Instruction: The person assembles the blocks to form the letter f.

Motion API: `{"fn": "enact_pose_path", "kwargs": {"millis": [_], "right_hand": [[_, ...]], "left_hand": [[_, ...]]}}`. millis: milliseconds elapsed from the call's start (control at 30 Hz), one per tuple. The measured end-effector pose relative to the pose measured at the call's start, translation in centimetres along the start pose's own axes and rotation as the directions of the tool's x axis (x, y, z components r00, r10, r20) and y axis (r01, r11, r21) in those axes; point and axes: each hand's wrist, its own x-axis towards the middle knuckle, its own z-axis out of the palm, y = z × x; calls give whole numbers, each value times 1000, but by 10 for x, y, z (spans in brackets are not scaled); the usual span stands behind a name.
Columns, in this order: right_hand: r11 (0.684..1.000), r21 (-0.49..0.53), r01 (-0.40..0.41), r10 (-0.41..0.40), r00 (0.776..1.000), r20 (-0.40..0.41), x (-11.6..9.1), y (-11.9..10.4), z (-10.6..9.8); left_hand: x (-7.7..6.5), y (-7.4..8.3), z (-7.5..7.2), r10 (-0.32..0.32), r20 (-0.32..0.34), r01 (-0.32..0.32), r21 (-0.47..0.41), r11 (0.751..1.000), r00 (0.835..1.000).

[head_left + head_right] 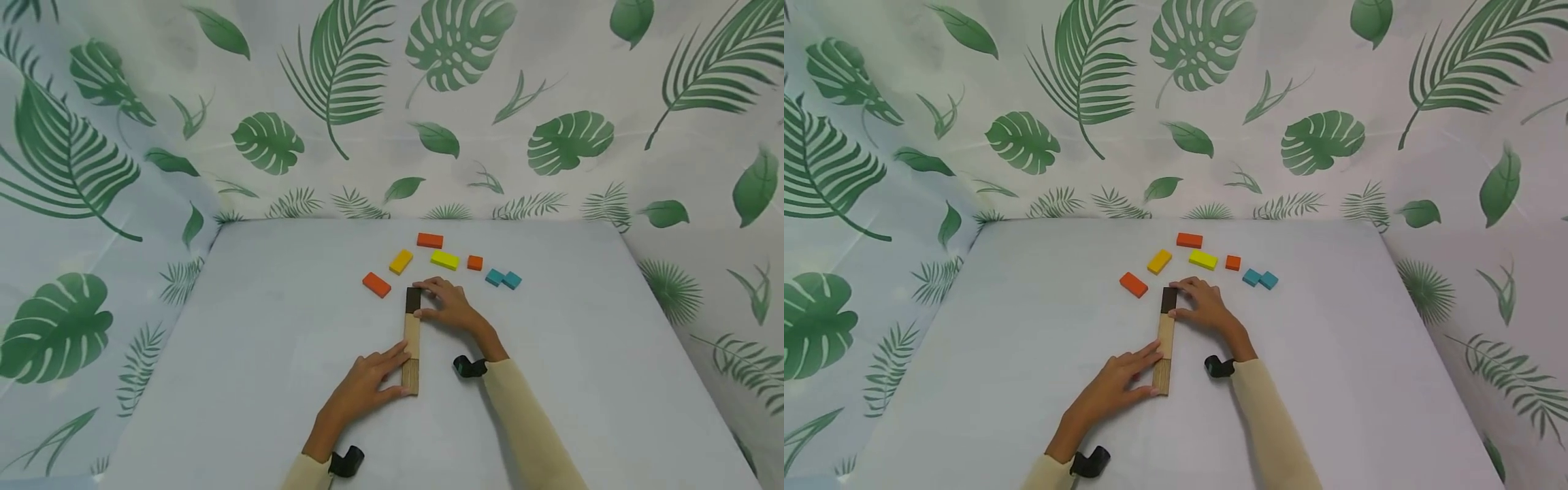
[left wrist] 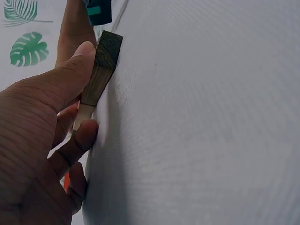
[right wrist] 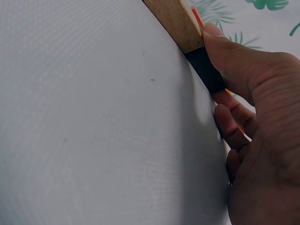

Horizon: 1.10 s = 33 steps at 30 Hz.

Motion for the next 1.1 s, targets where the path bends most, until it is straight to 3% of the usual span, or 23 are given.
{"fn": "enact_pose_path", "kwargs": {"millis": [333,833,1100], "right_hand": [[988,157,7,10,995,-102,6,12,1],[988,152,-2,17,995,-95,0,9,-6],[989,144,-31,43,996,-82,1,7,4]], "left_hand": [[2,3,1,24,-49,-26,-39,999,998],[7,7,2,25,-34,-26,-25,999,999],[-1,3,1,15,-27,-15,5,1000,1000]]}}
